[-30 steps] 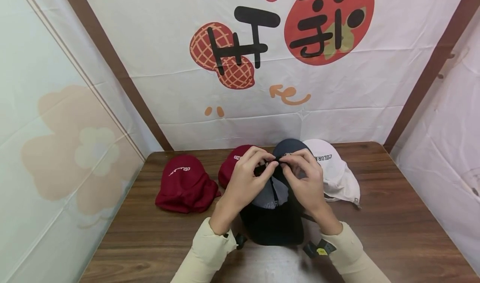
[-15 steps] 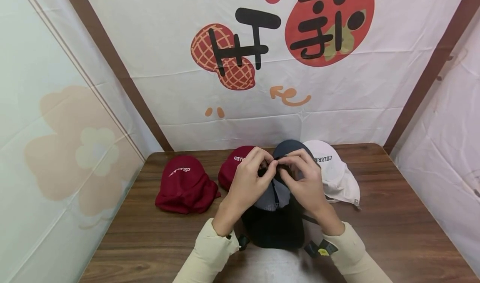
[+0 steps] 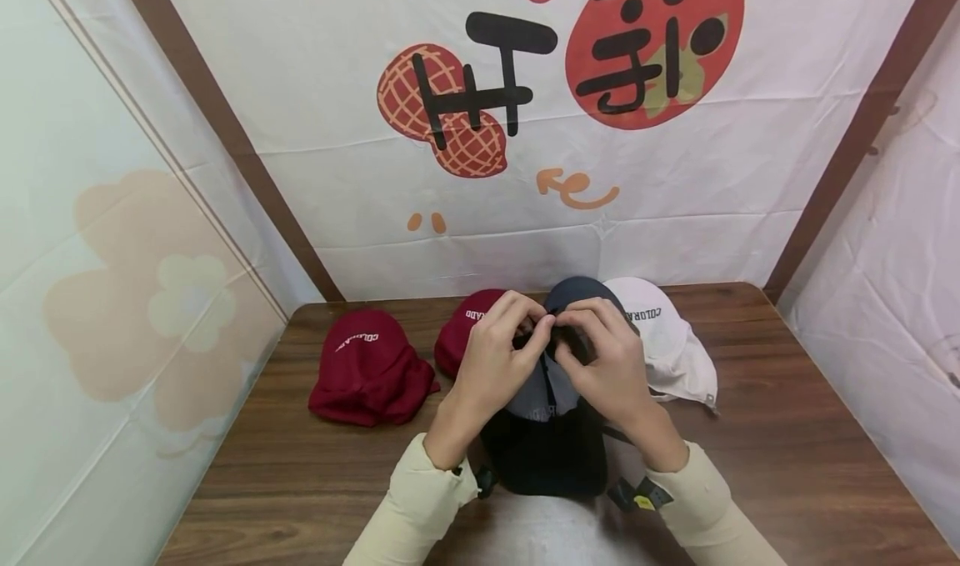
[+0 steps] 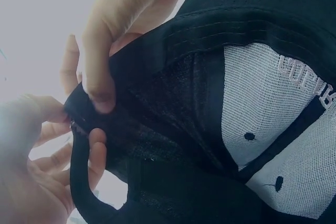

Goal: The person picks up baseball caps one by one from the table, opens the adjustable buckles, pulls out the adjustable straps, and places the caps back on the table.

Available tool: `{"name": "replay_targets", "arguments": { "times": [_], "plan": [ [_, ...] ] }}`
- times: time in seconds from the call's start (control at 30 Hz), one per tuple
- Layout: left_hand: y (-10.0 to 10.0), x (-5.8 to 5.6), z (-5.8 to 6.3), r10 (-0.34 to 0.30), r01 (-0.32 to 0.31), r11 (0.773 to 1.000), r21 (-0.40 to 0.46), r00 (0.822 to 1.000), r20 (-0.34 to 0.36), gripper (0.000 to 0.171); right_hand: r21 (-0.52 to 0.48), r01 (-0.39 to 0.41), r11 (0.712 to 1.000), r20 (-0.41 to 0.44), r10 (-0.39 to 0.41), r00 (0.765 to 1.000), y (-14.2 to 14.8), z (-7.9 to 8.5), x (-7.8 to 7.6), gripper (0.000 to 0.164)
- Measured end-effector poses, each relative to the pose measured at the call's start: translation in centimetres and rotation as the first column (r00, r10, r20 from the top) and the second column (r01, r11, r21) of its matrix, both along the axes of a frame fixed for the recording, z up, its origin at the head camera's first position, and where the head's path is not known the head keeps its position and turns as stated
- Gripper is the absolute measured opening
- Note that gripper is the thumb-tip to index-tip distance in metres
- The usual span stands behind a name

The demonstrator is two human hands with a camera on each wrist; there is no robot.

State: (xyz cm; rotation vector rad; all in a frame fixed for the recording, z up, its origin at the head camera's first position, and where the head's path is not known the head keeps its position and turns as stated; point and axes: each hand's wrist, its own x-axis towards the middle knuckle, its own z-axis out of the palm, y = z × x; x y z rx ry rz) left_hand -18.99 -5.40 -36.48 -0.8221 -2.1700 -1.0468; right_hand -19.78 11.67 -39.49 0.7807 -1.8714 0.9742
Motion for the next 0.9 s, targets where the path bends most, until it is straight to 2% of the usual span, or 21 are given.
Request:
{"name": "replay_targets", "arguments": {
  "times": [0.23, 0.4, 0.63, 0.9],
  "plan": [
    [0.3, 0.08, -0.04, -0.026, 0.026, 1.0, 0.017, 0.999, -0.018, 0.01, -0.005, 0.046, 0.999, -0.03, -0.046, 0.999, 0.04, 0.21, 0.12, 0.015],
    [0.26, 0.08, -0.15, -0.029, 0.03, 0.999, 0.023, 0.999, -0.023, 0.01, -0.021, 0.036, 0.999, -0.042, -0.037, 0.998, 0.08, 0.13, 0.14, 0.02],
    [0.29, 0.21, -0.21, -0.041, 0.041, 0.999, 0.022, 0.999, -0.018, 0.01, -0.041, 0.03, 0.999, -0.049, -0.032, 0.998, 0.21, 0.0, 0.34, 0.01],
    [0.12, 0.26, -0.09, -0.044, 0.045, 0.998, 0.034, 0.999, -0.01, 0.009, -0.06, 0.023, 0.998, -0.068, -0.027, 0.997, 0.16, 0.08, 0.37, 0.009]
  ]
}}
